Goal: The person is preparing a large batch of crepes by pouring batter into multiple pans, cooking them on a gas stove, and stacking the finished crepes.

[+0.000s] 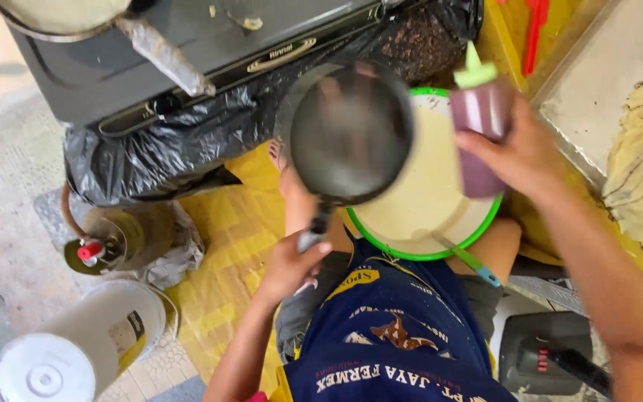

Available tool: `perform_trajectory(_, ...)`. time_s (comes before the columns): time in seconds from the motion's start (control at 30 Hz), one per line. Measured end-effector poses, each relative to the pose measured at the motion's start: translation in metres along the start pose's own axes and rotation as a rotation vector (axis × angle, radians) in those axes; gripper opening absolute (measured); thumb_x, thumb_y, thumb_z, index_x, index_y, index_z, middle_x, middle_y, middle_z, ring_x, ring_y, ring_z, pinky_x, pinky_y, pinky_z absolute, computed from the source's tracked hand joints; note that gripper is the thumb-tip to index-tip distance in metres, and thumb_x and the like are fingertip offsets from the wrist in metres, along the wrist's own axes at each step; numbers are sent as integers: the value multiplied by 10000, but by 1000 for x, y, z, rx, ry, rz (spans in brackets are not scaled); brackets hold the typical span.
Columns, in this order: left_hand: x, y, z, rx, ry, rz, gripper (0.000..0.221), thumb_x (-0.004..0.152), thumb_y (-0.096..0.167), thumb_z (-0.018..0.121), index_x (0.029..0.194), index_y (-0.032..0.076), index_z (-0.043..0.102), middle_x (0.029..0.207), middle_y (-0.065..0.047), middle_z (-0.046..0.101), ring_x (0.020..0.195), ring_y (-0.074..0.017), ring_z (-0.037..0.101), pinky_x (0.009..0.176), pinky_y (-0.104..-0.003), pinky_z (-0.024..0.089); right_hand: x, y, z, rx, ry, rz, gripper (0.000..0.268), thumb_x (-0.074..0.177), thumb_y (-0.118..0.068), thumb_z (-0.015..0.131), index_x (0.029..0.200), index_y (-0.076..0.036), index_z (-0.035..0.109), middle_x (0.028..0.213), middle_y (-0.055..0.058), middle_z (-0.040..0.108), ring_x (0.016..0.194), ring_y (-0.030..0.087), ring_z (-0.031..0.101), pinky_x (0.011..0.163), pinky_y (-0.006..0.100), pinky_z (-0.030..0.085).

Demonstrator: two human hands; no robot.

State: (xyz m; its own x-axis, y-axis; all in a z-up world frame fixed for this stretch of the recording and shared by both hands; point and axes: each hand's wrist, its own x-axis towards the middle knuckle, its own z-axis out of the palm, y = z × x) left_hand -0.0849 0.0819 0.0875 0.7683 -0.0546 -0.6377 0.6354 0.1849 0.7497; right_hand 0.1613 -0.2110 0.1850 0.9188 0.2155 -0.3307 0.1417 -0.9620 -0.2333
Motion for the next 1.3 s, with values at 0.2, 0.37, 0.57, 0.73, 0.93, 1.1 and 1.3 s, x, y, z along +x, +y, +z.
perform_trajectory(0.2, -56, -19, -53, 6, 715, 250, 157, 836, 68, 771, 933, -9, 674, 624, -88, 656, 471, -174, 615, 443, -286, 508, 127, -111, 143, 797, 371, -528, 873, 680, -122, 967, 1348, -52, 410, 1205, 150, 657, 1049, 304, 714, 917, 397, 571)
perform_trajectory(0.37, -89, -14, -60, -64, 913, 406, 94, 875, 0, 692, 958, 20, 655, 541, -74, 599, 418, -145, 534, 414, -257, 420, 152, -181, 189, 823, 424, -443, 884, 701, -133, 919, 1422, -130, 407, 1293, 120, 699, 1127, 321, 738, 903, 386, 579)
perform_trajectory(0.57, -59, -26, -29, 94, 634, 307, 308, 763, 63, 833, 1054, -19, 776, 607, -59, 675, 445, -146, 593, 416, -272, 470, 105, -82, 193, 782, 418, -484, 1212, 713, -253, 1011, 1556, 102, 216, 1545, 312, 445, 1405, 365, 516, 1169, 393, 413)
perform_trajectory(0.73, -2, -41, 10, 542, 363, 378, 453, 776, 412, 911, 764, 21, 684, 455, -160, 573, 397, -288, 599, 424, -351, 441, -39, 130, 276, -516, -280, 84, 724, 895, -611, 603, 1492, -203, 572, 1391, 102, 651, 1381, 382, 503, 1103, 612, 312)
perform_trajectory(0.93, 61, -62, 33, 908, 205, 129, 684, 813, 727, 705, 758, 45, 681, 676, -236, 692, 799, -488, 717, 733, -536, 587, -145, 74, 120, 269, 303, 399, 433, 855, -265, 680, 726, 142, 608, 641, 303, 593, 483, 403, 392, 516, 498, 411)
perform_trajectory(1.1, 88, -47, 33, 1022, 171, 132, 605, 834, 683, 700, 797, 79, 705, 699, -184, 714, 842, -442, 729, 777, -509, 595, -117, 198, 201, -863, 425, -200, 58, 716, -199, 615, 708, -230, 566, 617, -12, 502, 512, 245, 495, 488, 424, 327)
perform_trajectory(1.3, 116, -36, 24, 1371, 299, 504, 598, 878, 706, 639, 761, 121, 610, 652, -155, 682, 687, -420, 735, 629, -536, 601, -150, 204, 107, -945, 414, -52, 112, 771, -243, 654, 878, -210, 656, 708, -27, 519, 629, 210, 582, 523, 360, 390)
